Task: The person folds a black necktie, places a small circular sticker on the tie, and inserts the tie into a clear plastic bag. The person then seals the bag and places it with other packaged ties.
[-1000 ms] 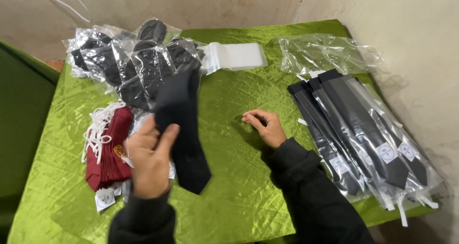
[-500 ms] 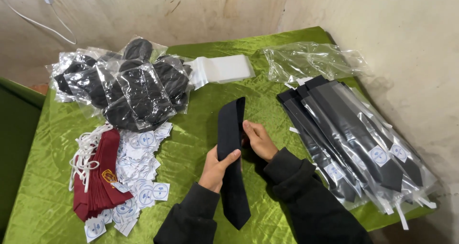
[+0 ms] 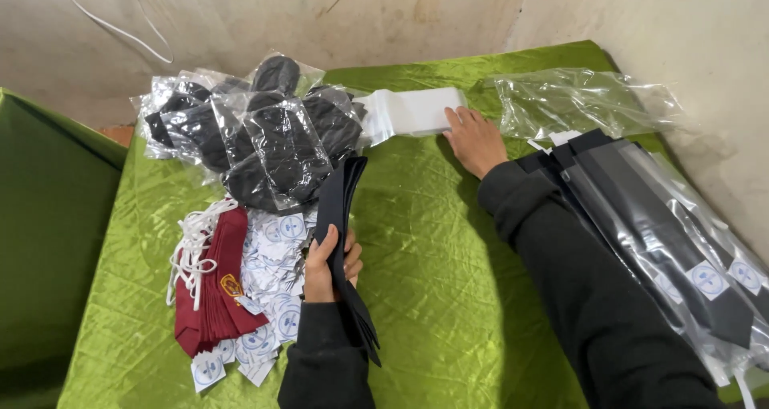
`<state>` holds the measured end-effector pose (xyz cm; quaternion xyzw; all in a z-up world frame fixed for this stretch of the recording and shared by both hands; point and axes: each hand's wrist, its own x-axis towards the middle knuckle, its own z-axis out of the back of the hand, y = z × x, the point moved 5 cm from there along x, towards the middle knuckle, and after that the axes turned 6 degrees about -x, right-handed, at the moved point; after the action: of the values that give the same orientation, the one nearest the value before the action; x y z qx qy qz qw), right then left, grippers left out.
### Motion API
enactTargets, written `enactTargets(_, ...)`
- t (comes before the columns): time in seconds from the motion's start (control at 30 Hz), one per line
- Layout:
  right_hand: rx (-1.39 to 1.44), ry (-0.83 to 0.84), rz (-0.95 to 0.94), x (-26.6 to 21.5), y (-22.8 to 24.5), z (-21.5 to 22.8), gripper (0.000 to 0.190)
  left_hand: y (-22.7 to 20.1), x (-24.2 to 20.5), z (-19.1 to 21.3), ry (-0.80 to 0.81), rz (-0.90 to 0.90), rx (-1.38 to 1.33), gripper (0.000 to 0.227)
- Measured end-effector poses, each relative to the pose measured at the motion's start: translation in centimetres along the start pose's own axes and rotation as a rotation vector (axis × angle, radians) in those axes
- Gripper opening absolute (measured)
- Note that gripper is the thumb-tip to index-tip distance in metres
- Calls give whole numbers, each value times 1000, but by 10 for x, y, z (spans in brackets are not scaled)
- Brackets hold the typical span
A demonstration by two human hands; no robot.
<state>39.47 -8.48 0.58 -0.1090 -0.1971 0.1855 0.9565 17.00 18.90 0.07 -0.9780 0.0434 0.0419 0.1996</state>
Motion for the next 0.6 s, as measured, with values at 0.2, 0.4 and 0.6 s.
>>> enactTargets(0.2, -390, -151, 173, 6, -5, -35, 16, 3, 5, 16, 50, -10, -13, 11)
enactTargets(0.4, -318, -460, 247, -15, 2, 7, 20, 5, 10, 24, 71, -63, 5, 10)
enactTargets(0.6, -61, -453, 401, -123, 60, 86, 24, 9, 13, 23, 80, -141, 73, 16)
